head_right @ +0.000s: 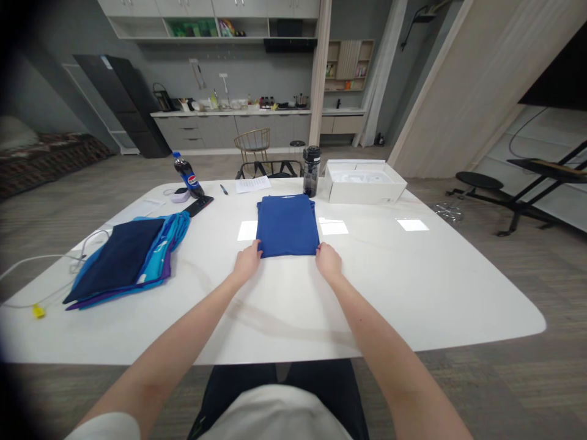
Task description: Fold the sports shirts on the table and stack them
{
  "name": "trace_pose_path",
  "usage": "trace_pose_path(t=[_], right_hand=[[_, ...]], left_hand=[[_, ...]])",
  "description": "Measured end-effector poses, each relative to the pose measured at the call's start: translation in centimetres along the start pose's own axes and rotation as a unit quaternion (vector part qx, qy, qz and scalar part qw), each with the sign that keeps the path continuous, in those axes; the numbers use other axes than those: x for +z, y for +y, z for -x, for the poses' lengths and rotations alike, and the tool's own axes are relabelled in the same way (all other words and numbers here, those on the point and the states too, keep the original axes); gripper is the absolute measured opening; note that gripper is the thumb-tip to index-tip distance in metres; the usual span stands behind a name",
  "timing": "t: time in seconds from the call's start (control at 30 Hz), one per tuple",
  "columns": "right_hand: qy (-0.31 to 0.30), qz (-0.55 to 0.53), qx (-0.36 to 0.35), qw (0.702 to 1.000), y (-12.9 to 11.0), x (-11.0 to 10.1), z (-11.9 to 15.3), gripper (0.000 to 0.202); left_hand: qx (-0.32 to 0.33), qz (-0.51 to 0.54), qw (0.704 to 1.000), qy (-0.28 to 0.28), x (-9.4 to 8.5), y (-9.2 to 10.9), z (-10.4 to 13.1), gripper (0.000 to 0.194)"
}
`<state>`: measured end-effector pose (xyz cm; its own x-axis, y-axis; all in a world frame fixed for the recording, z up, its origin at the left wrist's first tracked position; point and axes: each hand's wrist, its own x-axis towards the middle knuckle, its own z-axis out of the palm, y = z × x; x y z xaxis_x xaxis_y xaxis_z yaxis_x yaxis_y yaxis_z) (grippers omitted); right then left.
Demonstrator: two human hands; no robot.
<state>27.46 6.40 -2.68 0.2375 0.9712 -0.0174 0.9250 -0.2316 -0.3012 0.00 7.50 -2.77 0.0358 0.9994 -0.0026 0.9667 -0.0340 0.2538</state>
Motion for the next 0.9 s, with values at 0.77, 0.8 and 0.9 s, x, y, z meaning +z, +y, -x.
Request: trace_pose_path(t=[0.77, 0.8, 0.9], right_hand=[[-0.027, -0.086, -0.058, 0.994, 2.9, -1.3, 4.2, 0.055], [-0.021, -0.080, -0.045, 0.996, 1.8, -1.0, 2.5, 0.058], [-0.044, -0.053, -0.006, 0.998, -1.6, -0.3, -0.8, 0.060]], left_hand=[[0.086, 0.097, 0.988, 0.080, -2.4, -5.2, 5.4, 0.054], [0.107, 0.095, 0.985, 0.100, -2.2, -4.2, 3.8, 0.055], [0.161, 0.067, 0.981, 0.086, -1.2, -1.1, 0.7, 0.060]])
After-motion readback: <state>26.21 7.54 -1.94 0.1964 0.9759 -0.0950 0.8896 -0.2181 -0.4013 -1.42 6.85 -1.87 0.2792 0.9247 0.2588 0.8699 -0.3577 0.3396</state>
